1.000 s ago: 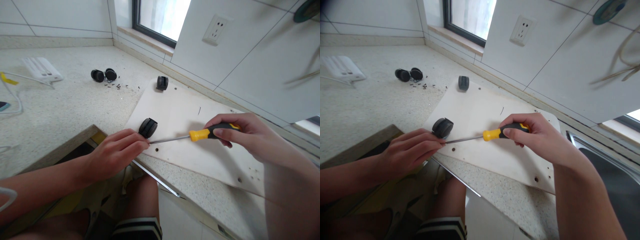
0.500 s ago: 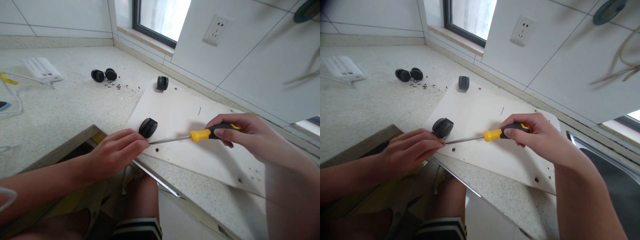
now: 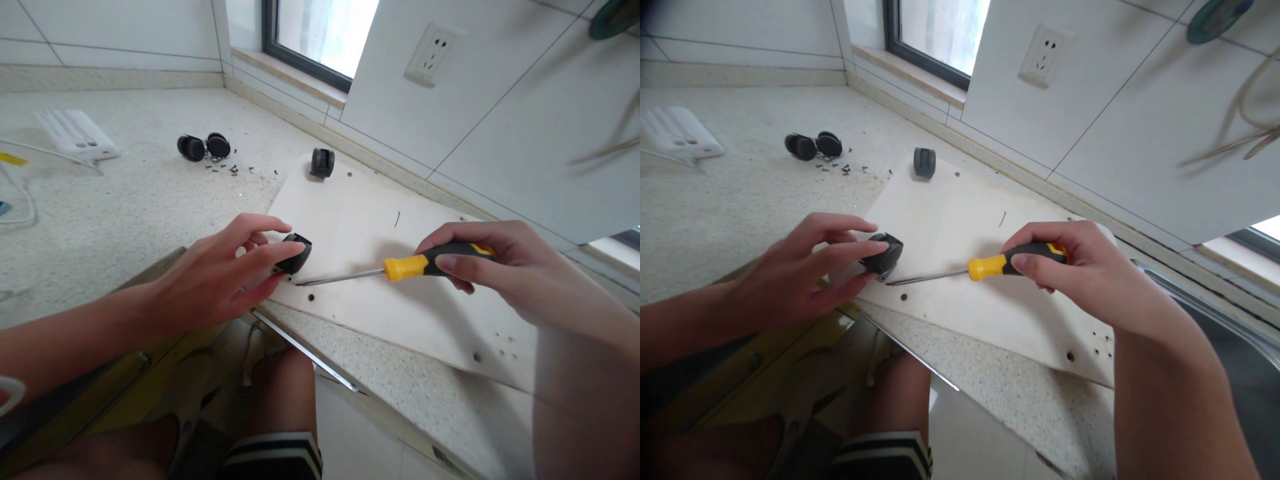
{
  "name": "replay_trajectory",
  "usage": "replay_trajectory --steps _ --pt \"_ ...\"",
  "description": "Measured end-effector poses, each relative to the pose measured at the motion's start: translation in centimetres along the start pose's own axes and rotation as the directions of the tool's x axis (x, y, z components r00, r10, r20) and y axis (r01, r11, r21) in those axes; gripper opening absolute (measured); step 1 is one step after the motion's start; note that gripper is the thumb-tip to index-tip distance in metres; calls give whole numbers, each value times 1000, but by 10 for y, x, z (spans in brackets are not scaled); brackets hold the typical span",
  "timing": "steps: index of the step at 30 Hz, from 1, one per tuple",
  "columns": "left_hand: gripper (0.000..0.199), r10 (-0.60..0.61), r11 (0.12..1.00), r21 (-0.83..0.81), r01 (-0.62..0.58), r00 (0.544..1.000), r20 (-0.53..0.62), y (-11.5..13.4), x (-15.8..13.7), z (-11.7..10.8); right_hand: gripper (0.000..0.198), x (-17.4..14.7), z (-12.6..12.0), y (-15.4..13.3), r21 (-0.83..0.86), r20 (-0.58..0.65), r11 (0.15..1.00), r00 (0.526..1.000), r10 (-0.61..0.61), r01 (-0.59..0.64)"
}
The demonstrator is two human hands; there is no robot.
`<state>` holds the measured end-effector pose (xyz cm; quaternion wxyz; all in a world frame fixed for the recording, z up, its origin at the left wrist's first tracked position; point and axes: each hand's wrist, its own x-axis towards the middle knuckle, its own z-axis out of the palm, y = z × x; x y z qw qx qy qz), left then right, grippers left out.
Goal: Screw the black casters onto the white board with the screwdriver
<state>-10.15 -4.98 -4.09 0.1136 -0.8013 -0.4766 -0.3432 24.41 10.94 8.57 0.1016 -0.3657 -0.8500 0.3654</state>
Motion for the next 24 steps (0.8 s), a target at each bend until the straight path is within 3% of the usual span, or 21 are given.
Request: replay_trajectory --steps 3,7,15,24 --pt "51 62 993 -108 -51 993 100 -7 4 -2 29 -2 0 -7 -44 -18 999 1000 -11 10" --pt "49 25 979 -203 2 991 133 -8 6 -2 28 -6 3 -18 -89 -45 995 997 -58 54" --pt "40 -44 957 -279 73 993 109 -5 7 3 25 -15 10 -30 -194 -136 974 980 -148 120" --pt "40 -81 965 -245 99 993 84 -1 6 3 26 -21 9 -29 -240 -177 969 979 -101 56"
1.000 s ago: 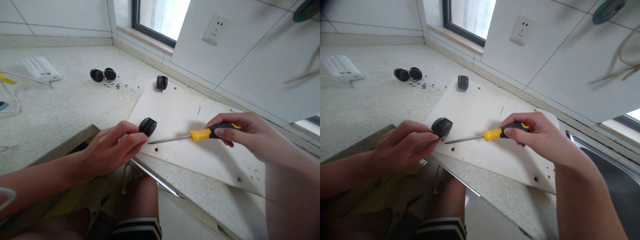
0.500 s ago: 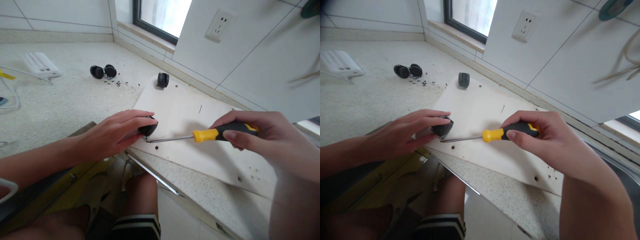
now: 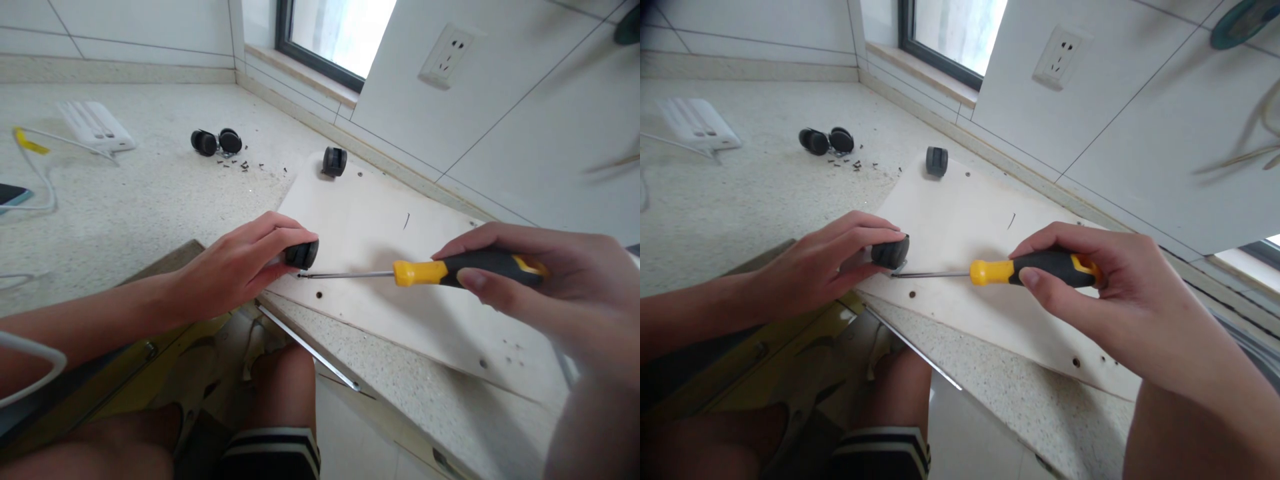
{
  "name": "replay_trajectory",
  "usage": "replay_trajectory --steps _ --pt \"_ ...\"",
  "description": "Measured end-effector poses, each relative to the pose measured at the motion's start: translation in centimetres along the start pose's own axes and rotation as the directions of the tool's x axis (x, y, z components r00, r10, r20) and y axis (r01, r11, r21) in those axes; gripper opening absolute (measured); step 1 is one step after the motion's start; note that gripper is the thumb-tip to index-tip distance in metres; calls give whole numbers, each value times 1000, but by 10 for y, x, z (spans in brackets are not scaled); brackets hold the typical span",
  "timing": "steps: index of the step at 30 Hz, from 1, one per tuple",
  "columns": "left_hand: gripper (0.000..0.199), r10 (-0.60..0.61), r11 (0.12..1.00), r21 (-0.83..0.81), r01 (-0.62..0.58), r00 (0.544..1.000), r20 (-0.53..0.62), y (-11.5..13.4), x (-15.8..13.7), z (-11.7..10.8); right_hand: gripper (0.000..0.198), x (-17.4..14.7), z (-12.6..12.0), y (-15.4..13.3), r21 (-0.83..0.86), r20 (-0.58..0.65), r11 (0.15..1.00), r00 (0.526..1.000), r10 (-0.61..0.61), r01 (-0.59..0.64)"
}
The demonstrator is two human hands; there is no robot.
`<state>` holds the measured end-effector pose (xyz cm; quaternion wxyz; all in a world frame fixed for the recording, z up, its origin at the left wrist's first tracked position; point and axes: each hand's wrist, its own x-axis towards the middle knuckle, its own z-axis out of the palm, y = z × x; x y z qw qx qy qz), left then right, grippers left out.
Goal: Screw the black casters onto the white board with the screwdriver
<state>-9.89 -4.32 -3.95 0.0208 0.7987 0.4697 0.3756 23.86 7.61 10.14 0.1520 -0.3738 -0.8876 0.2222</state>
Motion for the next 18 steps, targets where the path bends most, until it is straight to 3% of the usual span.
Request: replay_trajectory --steps 18 --pt "39 -38 997 62 41 997 -61 3 -3 2 25 -4 -1 3 -39 -27 999 999 -26 25"
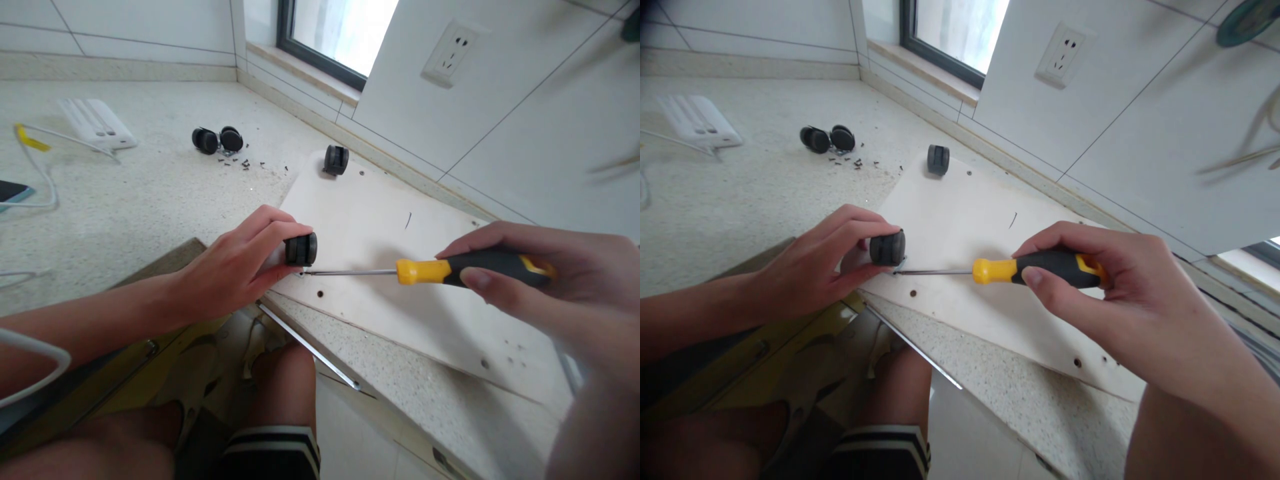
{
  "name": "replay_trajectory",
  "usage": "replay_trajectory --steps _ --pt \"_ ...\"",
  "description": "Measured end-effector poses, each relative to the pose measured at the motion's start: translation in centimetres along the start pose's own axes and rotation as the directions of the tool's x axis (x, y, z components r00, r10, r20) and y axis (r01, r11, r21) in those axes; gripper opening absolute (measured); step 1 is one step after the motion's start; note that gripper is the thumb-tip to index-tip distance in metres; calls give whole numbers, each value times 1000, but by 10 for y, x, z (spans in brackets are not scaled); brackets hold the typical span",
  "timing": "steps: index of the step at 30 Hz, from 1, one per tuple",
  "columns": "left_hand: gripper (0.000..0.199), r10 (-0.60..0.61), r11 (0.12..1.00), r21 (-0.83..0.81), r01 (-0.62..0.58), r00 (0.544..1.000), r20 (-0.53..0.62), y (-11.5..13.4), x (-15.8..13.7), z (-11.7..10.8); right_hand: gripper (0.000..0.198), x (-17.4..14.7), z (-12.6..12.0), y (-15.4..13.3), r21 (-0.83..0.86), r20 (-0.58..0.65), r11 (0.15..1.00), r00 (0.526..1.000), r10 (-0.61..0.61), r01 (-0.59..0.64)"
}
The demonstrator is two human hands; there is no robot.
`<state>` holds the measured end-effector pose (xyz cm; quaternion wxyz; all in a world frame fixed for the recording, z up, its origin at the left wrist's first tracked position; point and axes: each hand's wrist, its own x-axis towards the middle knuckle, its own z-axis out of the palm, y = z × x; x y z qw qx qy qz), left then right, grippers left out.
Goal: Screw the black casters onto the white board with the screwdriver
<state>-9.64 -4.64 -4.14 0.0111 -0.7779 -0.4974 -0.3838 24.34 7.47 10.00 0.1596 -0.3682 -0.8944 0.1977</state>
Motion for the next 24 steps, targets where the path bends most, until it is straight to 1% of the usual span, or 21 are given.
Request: replay_trajectory --steps 7,13,17,21,24 --pt "40 -10 1000 -9 10 1000 8 0 -1 1 25 -1 1 0 -2 -6 1000 1000 19 -19" --pt "42 2 1000 -20 -1 1000 25 -1 -1 1 26 -2 1 -1 8 14 999 999 34 -34" --pt "41 -4 1000 -30 5 999 35 -2 -2 1 22 0 2 -3 -1 13 1000 1000 -3 3" --pt "41 12 1000 -23 -11 999 42 -2 -1 1 25 2 2 -4 -17 5 1000 1000 -10 10" --pt "40 15 999 -30 -14 999 44 -1 -1 1 24 4 3 -4 -14 -18 996 996 -91 91"
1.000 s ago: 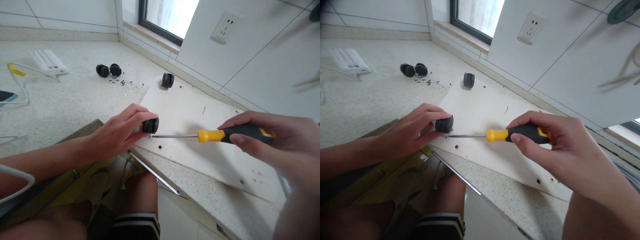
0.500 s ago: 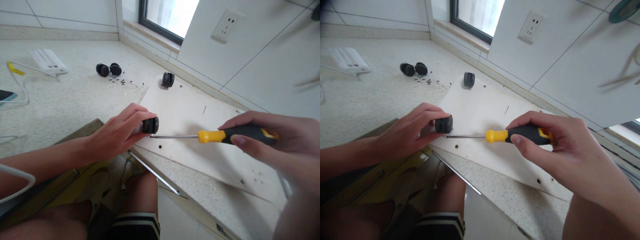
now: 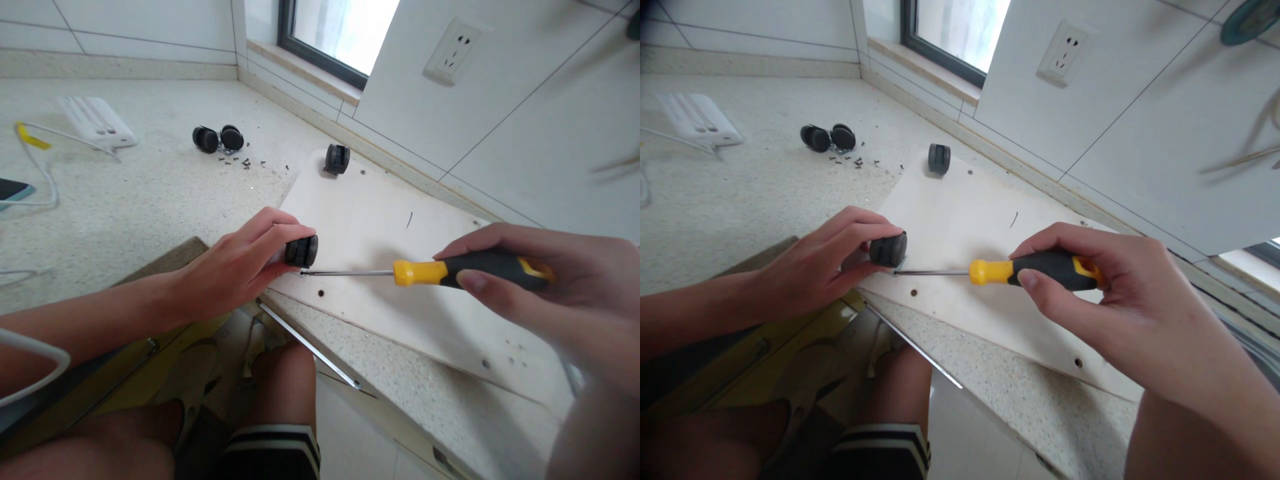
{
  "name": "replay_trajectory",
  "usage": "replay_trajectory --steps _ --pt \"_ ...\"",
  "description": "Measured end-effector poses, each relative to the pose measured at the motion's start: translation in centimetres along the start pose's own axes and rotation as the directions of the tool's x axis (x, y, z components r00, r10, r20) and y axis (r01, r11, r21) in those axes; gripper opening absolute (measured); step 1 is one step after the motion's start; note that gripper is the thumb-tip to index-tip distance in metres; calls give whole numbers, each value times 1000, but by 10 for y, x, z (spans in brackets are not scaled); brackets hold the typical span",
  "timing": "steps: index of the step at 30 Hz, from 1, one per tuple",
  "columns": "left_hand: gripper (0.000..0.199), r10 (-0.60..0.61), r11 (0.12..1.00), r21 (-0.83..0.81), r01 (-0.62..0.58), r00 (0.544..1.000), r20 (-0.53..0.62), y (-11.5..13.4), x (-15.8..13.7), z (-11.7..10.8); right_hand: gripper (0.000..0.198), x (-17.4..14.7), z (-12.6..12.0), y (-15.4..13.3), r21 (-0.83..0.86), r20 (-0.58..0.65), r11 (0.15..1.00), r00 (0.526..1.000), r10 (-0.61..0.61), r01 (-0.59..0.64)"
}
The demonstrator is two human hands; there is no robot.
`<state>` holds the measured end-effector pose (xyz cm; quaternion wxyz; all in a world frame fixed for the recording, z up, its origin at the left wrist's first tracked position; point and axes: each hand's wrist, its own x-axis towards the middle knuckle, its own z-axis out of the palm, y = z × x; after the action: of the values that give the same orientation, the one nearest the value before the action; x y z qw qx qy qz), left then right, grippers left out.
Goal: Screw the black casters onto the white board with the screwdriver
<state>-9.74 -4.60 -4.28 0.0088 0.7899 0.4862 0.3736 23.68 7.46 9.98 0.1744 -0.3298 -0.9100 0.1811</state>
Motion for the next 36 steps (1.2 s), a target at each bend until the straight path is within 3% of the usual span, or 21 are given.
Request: replay_trajectory --steps 3,9,18,27,36 --pt "40 -13 1000 -7 13 1000 13 1 1 -1 23 2 2 -1 17 -28 993 993 -114 115" --pt "42 -14 1000 -22 14 1000 13 0 1 -1 22 6 5 -2 -28 -51 976 974 -219 218" --pt "42 -18 999 -44 18 1000 9 0 1 -1 21 3 7 -6 -105 -74 954 954 -290 281" --pt "43 -10 999 -40 10 1000 14 0 1 0 20 -6 6 -16 -118 -93 964 964 -248 237" --pt "43 -14 999 -35 15 1000 26 0 0 0 25 -17 6 -24 -178 -100 981 990 -102 83"
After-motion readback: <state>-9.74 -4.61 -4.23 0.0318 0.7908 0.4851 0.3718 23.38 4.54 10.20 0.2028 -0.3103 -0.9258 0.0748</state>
